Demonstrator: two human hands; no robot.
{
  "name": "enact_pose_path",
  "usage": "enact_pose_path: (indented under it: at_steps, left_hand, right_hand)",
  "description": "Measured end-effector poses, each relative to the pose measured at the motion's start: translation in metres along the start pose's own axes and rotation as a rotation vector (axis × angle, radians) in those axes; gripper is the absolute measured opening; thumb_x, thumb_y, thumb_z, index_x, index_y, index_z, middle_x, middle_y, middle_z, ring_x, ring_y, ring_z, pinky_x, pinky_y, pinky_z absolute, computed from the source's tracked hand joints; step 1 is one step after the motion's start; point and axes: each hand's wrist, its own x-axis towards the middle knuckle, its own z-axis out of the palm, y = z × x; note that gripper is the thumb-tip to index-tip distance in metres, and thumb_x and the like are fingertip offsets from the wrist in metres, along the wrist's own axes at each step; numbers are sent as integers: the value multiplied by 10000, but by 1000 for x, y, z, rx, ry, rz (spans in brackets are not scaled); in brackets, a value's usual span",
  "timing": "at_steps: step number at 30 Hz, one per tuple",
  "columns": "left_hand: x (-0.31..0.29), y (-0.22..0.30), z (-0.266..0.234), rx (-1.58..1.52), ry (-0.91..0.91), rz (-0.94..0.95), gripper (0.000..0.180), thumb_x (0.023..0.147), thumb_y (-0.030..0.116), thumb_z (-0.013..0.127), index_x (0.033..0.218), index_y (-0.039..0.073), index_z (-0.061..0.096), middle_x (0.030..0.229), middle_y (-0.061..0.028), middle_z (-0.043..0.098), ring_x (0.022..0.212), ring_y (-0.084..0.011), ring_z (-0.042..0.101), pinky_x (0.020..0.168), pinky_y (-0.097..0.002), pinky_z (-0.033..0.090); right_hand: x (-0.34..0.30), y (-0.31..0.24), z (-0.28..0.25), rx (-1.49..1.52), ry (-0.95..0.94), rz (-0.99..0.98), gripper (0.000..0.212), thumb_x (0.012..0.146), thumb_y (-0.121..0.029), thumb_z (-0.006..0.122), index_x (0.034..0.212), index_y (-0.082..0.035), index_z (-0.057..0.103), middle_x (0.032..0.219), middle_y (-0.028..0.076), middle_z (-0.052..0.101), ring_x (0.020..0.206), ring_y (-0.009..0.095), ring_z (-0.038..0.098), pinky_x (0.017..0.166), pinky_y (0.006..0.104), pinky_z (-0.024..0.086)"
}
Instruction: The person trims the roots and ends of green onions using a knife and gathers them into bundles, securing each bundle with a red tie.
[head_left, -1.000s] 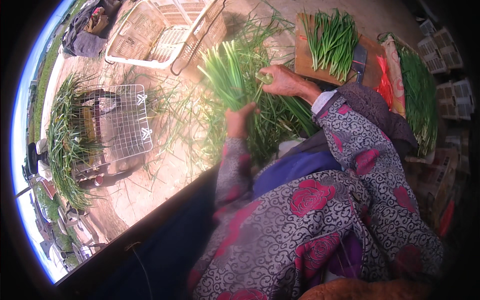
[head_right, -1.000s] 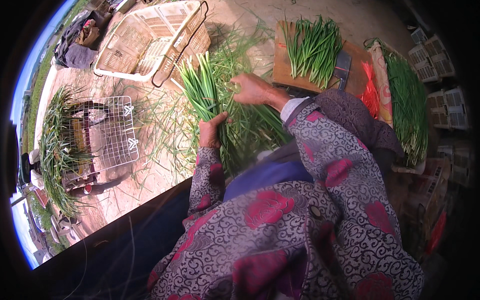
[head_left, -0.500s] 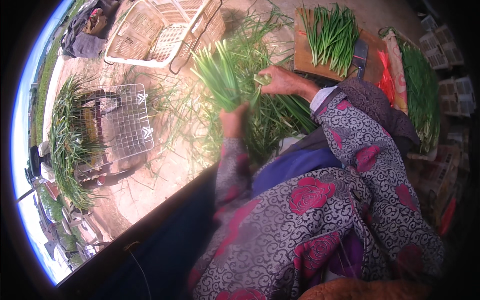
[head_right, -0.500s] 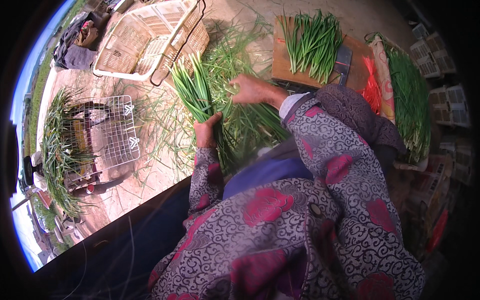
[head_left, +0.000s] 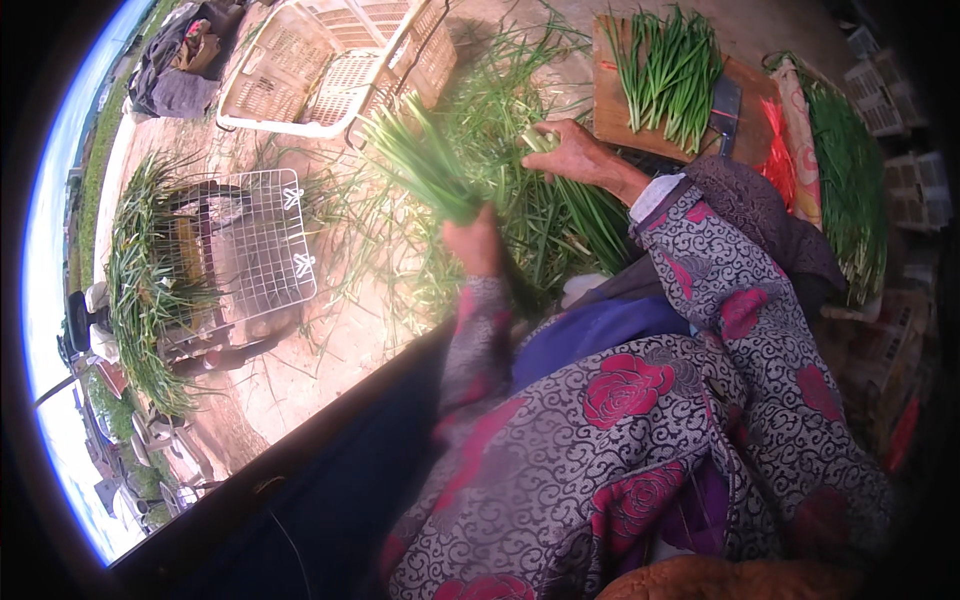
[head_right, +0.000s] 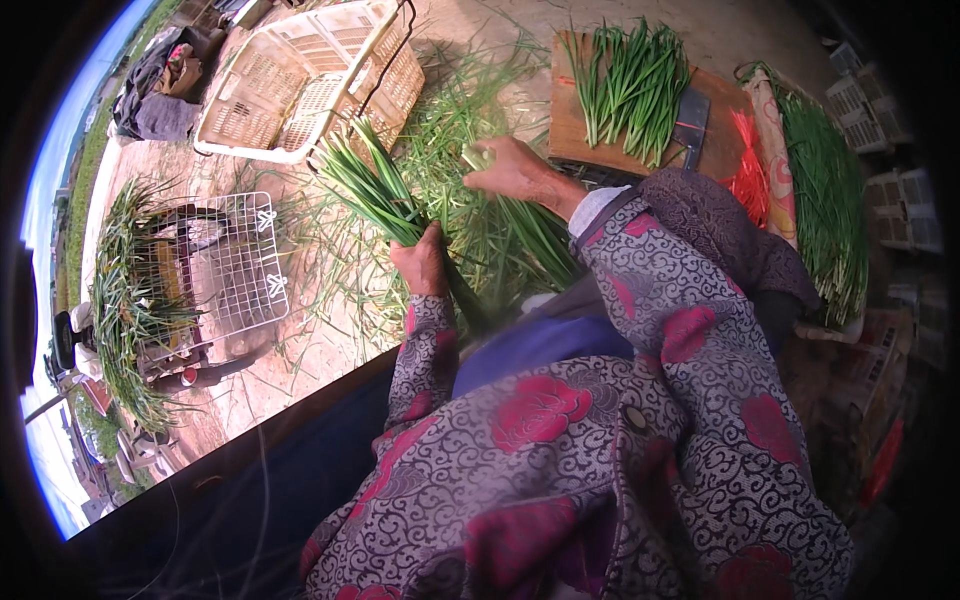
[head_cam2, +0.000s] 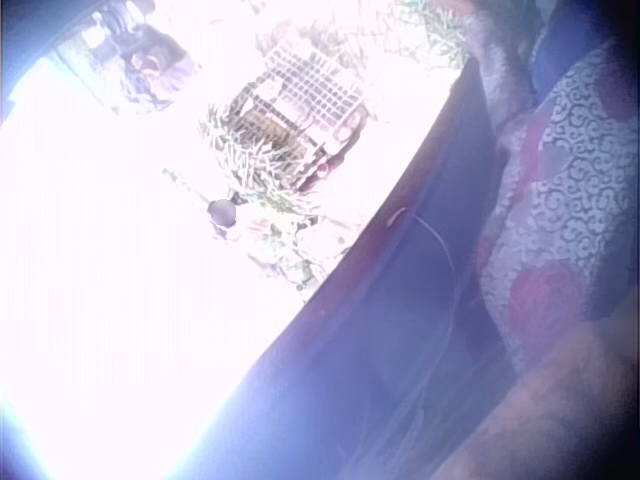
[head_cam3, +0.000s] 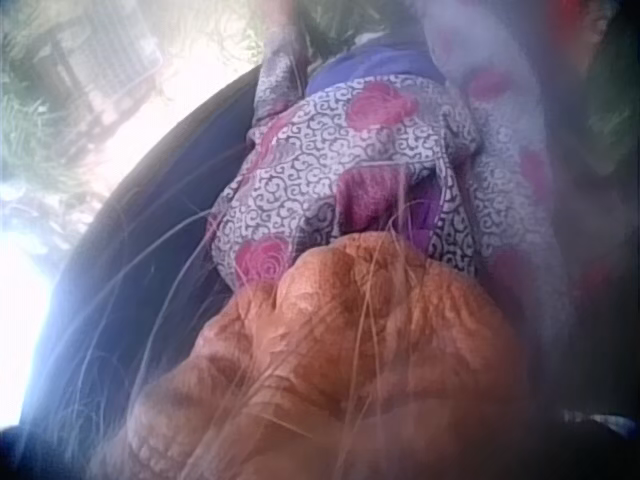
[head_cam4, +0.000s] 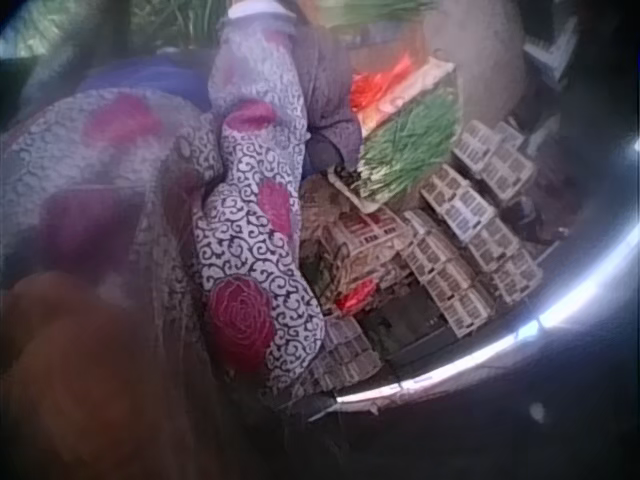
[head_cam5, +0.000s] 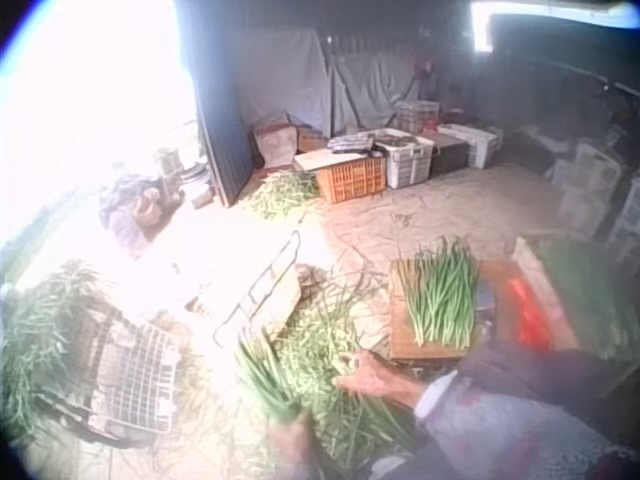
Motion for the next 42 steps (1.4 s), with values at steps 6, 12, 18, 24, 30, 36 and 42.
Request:
enact_pose_path:
  at_steps: [6,12,18,24,30,36,42]
  left_hand:
    - [-8,-1,18,28,-151,39,234,831,6,714,1024,1,582,835,-63,647,655,-150,616,569,-282,514]
    - [-6,-23,4,183,-162,-51,259,806,4,713,1047,-6,619,882,-65,665,714,-138,608,632,-282,495]
    - [3,-33,2,124,-65,-127,133,750,2,681,872,-40,650,772,-96,652,673,-218,638,611,-353,517]
    - [10,-23,-4,139,-147,-209,269,779,92,766,991,27,612,777,-33,633,593,-135,554,539,-285,439]
    - [10,2,-6,-71,-322,-312,339,812,128,766,1099,-12,650,935,-118,706,741,-188,660,608,-311,511]
    - [0,30,-5,-252,-467,-364,350,913,228,685,1134,-27,591,1035,-163,722,734,-192,702,485,-268,518]
    - [-5,31,-13,-338,-537,-428,400,920,226,658,1218,-16,545,1084,-201,703,672,-217,691,474,-268,513]
  right_hand:
    - [-26,-34,2,-76,-29,29,486,800,-255,742,1170,49,659,641,73,670,582,123,643,619,294,528]
    - [-55,-61,-93,158,385,-108,348,861,-244,745,1080,19,682,810,62,720,685,106,652,599,281,518]
    - [-100,-28,-200,433,867,-421,264,890,-159,709,1104,-6,689,941,96,737,716,130,638,592,267,524]
    - [-42,60,-215,-153,1007,367,289,770,-177,715,1012,-19,705,772,80,728,752,181,728,606,301,540]
    - [-31,34,-168,35,425,304,288,805,-130,726,1062,-7,687,869,73,722,785,167,705,704,306,557]
    - [-1,-51,-61,-51,286,-116,369,796,-231,786,1053,5,667,947,94,686,879,142,631,800,283,505]
    - [24,-77,-37,80,162,-88,714,771,-210,793,1314,149,499,1067,196,673,883,196,661,752,304,539]
